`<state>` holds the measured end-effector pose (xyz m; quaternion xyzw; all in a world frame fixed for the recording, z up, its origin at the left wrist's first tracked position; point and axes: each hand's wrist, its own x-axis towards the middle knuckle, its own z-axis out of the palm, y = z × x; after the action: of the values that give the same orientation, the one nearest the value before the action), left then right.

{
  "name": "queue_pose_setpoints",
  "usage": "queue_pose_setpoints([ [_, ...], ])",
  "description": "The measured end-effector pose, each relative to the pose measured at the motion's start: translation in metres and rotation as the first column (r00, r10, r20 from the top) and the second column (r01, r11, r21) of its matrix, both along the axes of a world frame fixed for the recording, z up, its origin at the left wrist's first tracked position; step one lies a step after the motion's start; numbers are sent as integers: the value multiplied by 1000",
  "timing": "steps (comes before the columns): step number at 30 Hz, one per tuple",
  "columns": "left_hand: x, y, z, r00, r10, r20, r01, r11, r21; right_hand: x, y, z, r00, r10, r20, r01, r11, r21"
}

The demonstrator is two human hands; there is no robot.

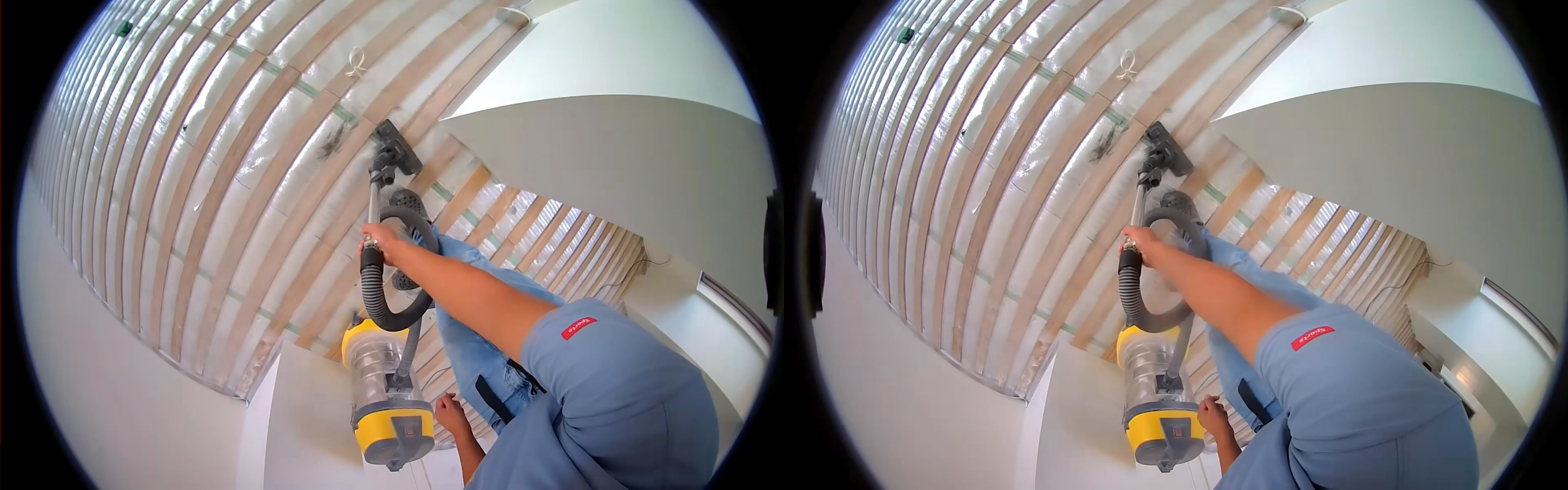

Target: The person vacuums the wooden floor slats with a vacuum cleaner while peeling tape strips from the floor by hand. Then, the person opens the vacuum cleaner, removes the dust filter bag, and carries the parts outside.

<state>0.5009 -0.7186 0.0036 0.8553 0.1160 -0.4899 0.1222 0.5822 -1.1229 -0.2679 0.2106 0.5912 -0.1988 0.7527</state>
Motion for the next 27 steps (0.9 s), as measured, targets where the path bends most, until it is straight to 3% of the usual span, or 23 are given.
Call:
queue_pose_setpoints([
  [2, 32, -74, 18, 946, 239, -220, -257, 965, -56, 4, 13, -5, 976, 151, -155, -163, 984, -70],
  [3, 41, -95, 25, 947, 233, -220, -250, 967, -52, 3, 12, -7, 926, 260, -274, -285, 957, -55],
  [6, 73, -133, 38, 929, 338, -154, -354, 931, -92, -29, 1, -37, 867, 310, -391, -340, 940, -10],
  [9, 84, -146, 41, 883, 455, -115, -469, 865, -180, -63, -47, -54, 975, 113, -191, -125, 991, -53],
  [10, 81, -150, 39, 880, 460, -119, -475, 863, -172, -69, -59, -51, 974, 112, -199, -123, 992, -41],
  [13, 63, -152, 25, 917, 330, -223, -357, 929, -94, -73, -77, -41, 997, 5, -73, -2, 999, 47],
  [15, 53, -154, 24, 922, 290, -257, -312, 949, -48, -78, -69, -38, 969, 156, -192, -162, 987, -14],
  [19, 43, -167, 31, 927, 288, -241, -303, 952, -29, -88, -70, -20, 968, 166, -188, -165, 986, 19],
  [21, 43, -169, 29, 979, 114, -170, -122, 992, -34, -97, -69, -14, 971, 167, -170, -166, 986, 23],
  [27, 71, -167, 13, 997, -10, -83, 4, 998, -62, -126, -73, -2, 978, 188, -86, -186, 982, 35],
])
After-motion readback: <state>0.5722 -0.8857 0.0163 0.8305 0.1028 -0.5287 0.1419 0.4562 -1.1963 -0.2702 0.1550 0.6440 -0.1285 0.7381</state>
